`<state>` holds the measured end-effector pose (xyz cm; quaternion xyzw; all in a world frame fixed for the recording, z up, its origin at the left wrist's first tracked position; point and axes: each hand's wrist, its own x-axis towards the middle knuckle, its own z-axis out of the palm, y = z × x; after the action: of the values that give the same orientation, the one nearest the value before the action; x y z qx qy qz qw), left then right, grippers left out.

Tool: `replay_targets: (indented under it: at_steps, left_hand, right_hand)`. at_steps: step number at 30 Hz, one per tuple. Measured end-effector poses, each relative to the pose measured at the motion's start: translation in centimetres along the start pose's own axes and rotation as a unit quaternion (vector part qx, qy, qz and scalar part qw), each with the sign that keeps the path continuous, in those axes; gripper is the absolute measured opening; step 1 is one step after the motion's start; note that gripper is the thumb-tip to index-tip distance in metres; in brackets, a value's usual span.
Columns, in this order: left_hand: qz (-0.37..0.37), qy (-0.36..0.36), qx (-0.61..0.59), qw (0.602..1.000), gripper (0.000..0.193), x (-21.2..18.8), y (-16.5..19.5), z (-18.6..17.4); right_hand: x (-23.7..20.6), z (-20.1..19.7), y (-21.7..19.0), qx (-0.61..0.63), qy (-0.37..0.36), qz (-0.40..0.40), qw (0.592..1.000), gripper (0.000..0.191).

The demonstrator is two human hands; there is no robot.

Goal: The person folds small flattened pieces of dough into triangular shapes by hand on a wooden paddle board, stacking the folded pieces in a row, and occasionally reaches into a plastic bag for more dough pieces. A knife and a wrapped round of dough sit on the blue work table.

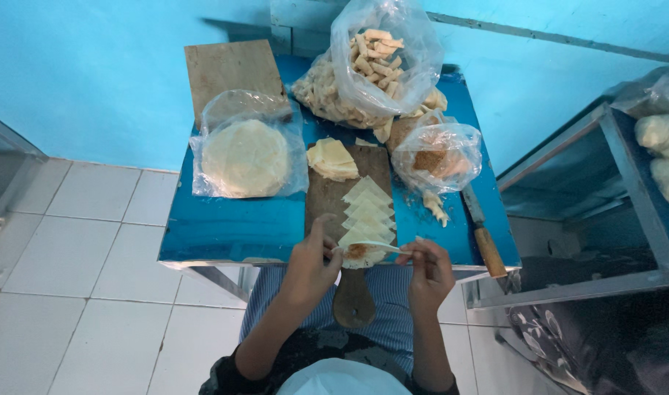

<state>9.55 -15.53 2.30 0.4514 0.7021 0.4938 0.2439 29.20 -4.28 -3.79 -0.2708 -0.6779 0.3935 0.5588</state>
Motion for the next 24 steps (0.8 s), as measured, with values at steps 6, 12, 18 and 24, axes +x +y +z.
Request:
replay_targets:
  at_steps: [6,12,18,24]
  left_hand:
    - [-0.013,0.003,0.004,1.000,0.056,0.1,0.0,0.3]
    - [0.031,0.027,-0.014,0.999,0.058,0.2,-0.2,0.7]
    - [0.062,0.032,-0.044,0.997,0.051,0.0,-0.2,1.0]
    - [0.109,0.009,0.001,0.994,0.042,-0.1,-0.5,1.7]
  right_hand:
    - [0.4,-0.1,0.2,0.019,-0.002,-0.037,0.999,0.024]
    - [0.1,-0.4,0.3,-0.012,0.014,-0.035,0.999,0.023]
    - [0.5,-0.5,0.4,0.024,0.024,0.011,0.999,0.024]
    - [4.1,-1.3,1.2,0.125,0.123,0.043,0.984,0.023]
